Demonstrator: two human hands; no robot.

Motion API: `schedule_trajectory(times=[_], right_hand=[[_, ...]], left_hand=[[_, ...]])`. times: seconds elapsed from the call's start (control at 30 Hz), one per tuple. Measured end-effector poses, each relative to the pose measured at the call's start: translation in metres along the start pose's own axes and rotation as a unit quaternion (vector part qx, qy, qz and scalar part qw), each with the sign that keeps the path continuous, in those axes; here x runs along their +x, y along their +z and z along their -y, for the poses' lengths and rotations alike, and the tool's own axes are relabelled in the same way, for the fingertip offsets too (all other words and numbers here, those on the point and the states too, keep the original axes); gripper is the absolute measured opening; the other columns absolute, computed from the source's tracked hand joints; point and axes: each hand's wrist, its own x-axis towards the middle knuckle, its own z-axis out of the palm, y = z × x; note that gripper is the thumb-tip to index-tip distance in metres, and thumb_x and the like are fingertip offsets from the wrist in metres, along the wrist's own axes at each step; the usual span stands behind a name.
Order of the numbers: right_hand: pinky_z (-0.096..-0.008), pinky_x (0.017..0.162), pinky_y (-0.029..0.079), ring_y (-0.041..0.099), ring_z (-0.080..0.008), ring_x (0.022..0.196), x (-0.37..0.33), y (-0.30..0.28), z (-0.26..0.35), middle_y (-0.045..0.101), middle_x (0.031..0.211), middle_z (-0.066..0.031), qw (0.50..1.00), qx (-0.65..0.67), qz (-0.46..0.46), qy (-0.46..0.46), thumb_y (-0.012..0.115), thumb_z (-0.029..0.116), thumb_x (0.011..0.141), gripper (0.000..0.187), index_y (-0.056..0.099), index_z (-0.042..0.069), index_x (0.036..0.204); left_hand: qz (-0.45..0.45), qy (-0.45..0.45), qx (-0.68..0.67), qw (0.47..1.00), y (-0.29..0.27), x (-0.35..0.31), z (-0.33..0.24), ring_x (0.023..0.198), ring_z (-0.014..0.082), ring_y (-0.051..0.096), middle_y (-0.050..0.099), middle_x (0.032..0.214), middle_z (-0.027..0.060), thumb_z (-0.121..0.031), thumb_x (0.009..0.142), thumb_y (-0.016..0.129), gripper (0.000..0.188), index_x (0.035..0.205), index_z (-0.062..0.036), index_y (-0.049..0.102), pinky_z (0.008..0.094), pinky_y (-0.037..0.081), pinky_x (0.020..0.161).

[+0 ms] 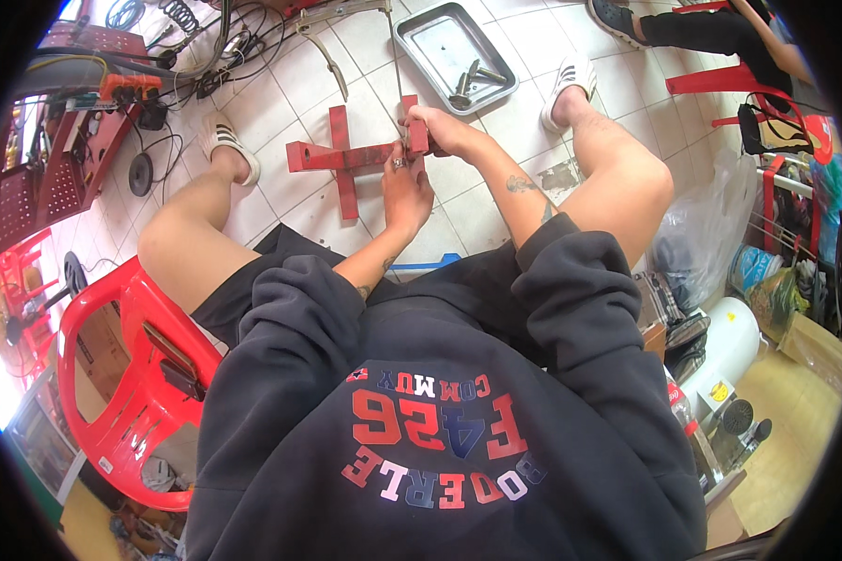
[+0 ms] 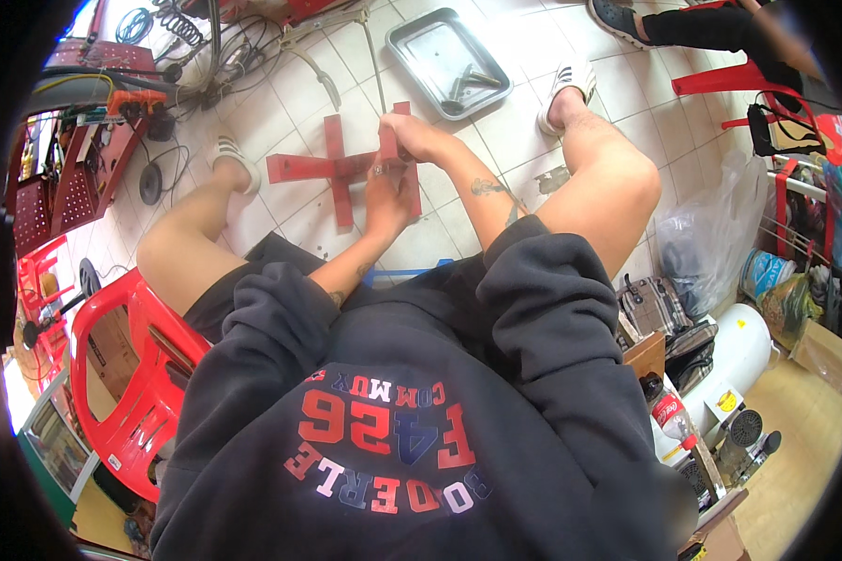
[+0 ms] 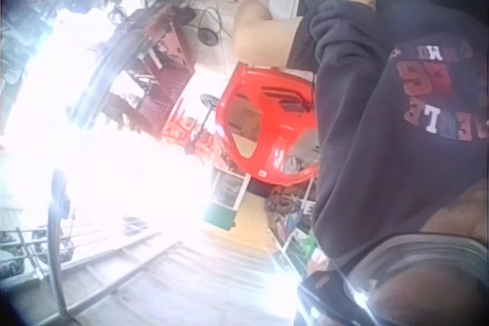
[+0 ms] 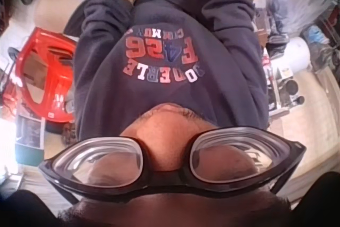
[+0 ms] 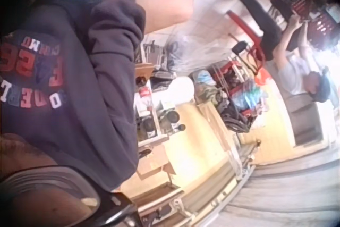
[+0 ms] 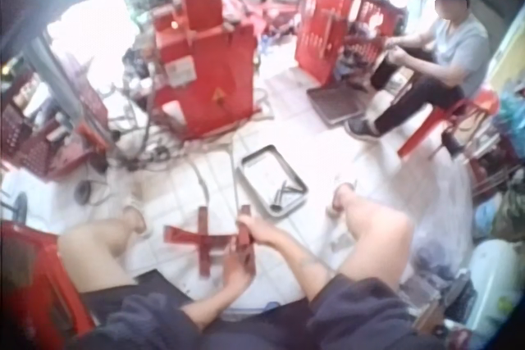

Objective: The person sits on the floor and assembles a red metal frame by hand. They insert and tighten bolts into the frame using a wrench, repeatedly adjusting the components to secure them together.

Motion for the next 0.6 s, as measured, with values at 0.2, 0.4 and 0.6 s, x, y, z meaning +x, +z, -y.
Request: schedule_trajectory(times=[0.2, 0.4, 0.6], right_hand=[[-0.0289, 0.053, 0.031, 0.038, -0.0126, 0.053, -0.007, 0.001, 0.005, 0.048, 0.063, -0.0014, 1.000, -0.014, 0.000, -0.003, 0.039, 0.038, 0.089, 0.036, 0.055, 0.008, 0.076], [-0.0280, 0.074, 0.040, 0.055, -0.0136, 0.081, 0.003, -0.008, -0.004, 0.062, 0.093, -0.0036, 0.997, -0.066, 0.042, 0.024, 0.041, 0.049, 0.085, 0.048, 0.058, 0.012, 0.111], [-0.0274, 0.062, 0.034, 0.050, -0.0113, 0.069, -0.001, -0.009, -0.004, 0.058, 0.083, -0.0011, 0.996, -0.077, 0.036, -0.007, 0.040, 0.049, 0.084, 0.043, 0.057, 0.014, 0.103]], left_hand=[[-0.081, 0.051, -0.010, 0.995, 0.042, 0.002, 0.037, 0.125, 0.0416, 0.038, 0.038, 0.136, 0.0262, 0.000, 0.080, 0.055, 0.071, 0.143, 0.0029, 0.022, 0.0490, 0.031, 0.106], [-0.138, 0.119, -0.027, 0.983, 0.066, 0.017, 0.071, 0.117, 0.0420, 0.045, 0.046, 0.124, 0.0250, 0.000, 0.078, 0.055, 0.070, 0.140, 0.0051, 0.024, 0.0496, 0.036, 0.101], [-0.133, 0.085, 0.017, 0.987, 0.063, 0.015, 0.064, 0.103, 0.0450, 0.054, 0.046, 0.123, 0.0283, -0.003, 0.081, 0.055, 0.074, 0.143, 0.0023, 0.015, 0.0508, 0.046, 0.086]])
